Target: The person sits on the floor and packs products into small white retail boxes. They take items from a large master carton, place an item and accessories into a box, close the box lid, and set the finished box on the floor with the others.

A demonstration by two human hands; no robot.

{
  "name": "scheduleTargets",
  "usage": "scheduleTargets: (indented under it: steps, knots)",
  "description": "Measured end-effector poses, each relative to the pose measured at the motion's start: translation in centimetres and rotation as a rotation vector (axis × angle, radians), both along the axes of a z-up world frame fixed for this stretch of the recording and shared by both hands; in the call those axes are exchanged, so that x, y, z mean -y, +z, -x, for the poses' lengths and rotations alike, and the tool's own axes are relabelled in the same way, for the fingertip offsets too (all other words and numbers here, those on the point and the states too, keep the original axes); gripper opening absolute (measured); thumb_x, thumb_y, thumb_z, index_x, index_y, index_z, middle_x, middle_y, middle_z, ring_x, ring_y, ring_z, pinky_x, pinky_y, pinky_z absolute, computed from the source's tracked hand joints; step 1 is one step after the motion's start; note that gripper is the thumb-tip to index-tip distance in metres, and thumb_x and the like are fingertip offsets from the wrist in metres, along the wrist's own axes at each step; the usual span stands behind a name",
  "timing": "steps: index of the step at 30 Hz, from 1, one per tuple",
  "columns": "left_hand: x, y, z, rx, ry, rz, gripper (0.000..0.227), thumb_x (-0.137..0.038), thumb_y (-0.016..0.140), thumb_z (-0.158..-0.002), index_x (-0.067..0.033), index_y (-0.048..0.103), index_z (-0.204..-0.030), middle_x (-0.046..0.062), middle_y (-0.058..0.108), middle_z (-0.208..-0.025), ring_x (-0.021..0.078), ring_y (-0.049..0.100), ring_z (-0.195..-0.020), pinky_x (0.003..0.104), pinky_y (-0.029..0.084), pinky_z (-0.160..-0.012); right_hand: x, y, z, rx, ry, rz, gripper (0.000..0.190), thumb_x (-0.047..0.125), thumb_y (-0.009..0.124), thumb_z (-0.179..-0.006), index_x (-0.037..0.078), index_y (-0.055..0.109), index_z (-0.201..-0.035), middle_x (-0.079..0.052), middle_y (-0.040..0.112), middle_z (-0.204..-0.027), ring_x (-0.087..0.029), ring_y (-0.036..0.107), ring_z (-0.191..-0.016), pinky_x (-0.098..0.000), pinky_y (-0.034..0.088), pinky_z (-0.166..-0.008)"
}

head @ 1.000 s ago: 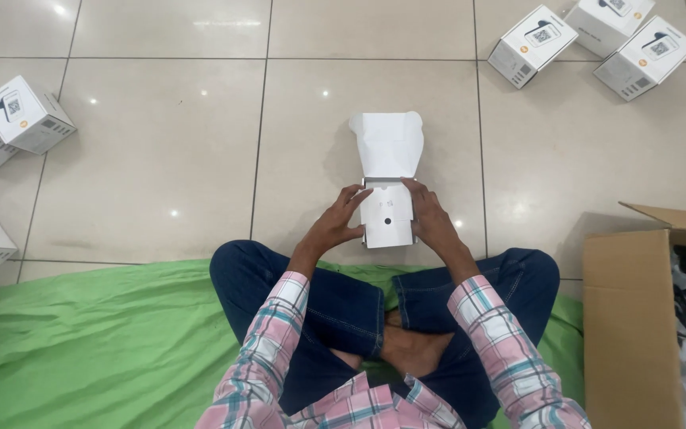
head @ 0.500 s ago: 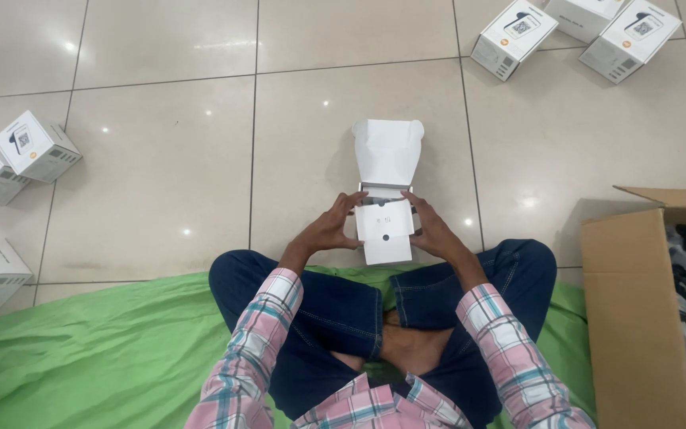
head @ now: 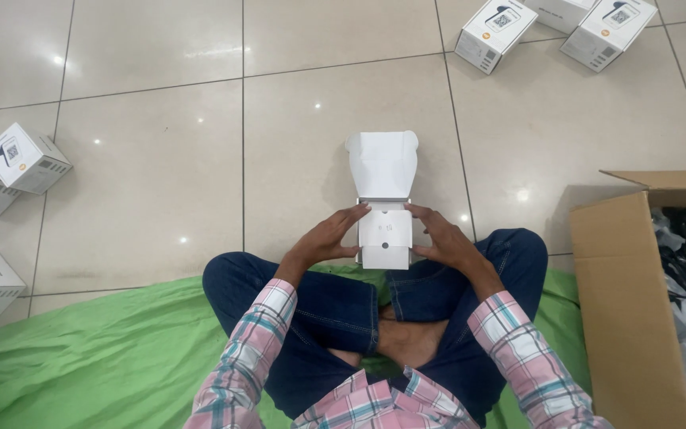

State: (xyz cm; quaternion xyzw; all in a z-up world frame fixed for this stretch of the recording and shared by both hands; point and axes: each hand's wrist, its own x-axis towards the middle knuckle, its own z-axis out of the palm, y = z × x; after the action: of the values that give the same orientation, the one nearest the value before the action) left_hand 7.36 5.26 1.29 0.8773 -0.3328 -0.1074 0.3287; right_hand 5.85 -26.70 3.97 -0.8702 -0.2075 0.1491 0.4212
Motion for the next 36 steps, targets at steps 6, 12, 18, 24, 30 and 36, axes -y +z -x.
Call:
scheduleTargets:
  steps: [6,12,18,24,30,36]
  knots:
    - [0.2,0.0,-3.0,-0.001,-0.001,-0.073,0.097,-0.027,0.085,-0.072,-0.014,0.038,-0.156,0.006,0.036,-0.166,0.0334,0.049,-0.14,0.045,0.044,-0.116,-1.9,2.6,-2.1,0.066,-0.009,0.369,0.09,0.025,0.088,-0.076,0.023,0.035,-0.147,-0.012,0.059,-0.14,-0.032,0.064,-0.122,-0.0448,0.058,-0.095]
    - [0.2,-2.5,-3.7,-0.007,0.03,-0.043,0.097,-0.034,0.087,-0.074,-0.0152,0.04,-0.157,0.002,0.035,-0.167,0.0313,0.044,-0.145,0.043,0.04,-0.12,-3.0,1.1,-3.3,0.106,0.004,0.428,0.101,0.017,0.087,-0.072,0.017,0.029,-0.155,-0.013,0.05,-0.146,-0.033,0.062,-0.121,-0.0443,0.059,-0.092]
    - [1.4,-1.9,-2.5,-0.175,0.175,-0.038,0.087,-0.044,0.087,-0.081,-0.0169,0.047,-0.154,0.004,0.029,-0.168,0.0335,0.028,-0.152,0.054,0.031,-0.119,-4.2,0.4,-3.8,0.042,-0.027,0.603,0.096,-0.004,0.071,-0.079,0.018,0.025,-0.161,-0.011,0.038,-0.16,-0.031,0.062,-0.126,-0.0407,0.061,-0.094]
    - [3.5,-7.1,-0.6,-0.376,0.652,0.385,0.083,-0.037,0.081,-0.081,-0.0072,0.038,-0.145,0.017,0.036,-0.155,0.0316,0.043,-0.147,0.045,0.054,-0.106,-2.4,-0.8,-2.4,-0.201,0.046,0.254,0.105,-0.006,0.07,-0.076,0.016,0.016,-0.163,-0.014,0.003,-0.167,-0.04,0.047,-0.135,-0.0424,0.048,-0.106]
    - [4.3,-8.4,-1.4,-0.515,0.697,0.45,0.079,-0.028,0.074,-0.089,-0.0073,0.037,-0.156,0.016,0.047,-0.155,0.0314,0.045,-0.144,0.046,0.046,-0.11,-4.9,-1.4,0.1,0.068,-0.048,0.543,0.066,0.019,0.072,-0.088,0.005,0.046,-0.147,-0.018,0.018,-0.167,-0.039,0.042,-0.143,-0.0434,0.05,-0.104]
    - [5.1,-7.5,-2.7,-0.622,0.69,0.679,0.065,-0.029,0.068,-0.095,-0.004,0.047,-0.151,0.015,0.059,-0.146,0.0308,0.055,-0.135,0.042,0.046,-0.109,-6.2,-3.5,0.5,0.632,-0.062,0.744,0.049,0.008,0.073,-0.082,-0.005,0.06,-0.128,-0.02,0.048,-0.153,-0.032,0.048,-0.141,-0.0433,0.052,-0.108]
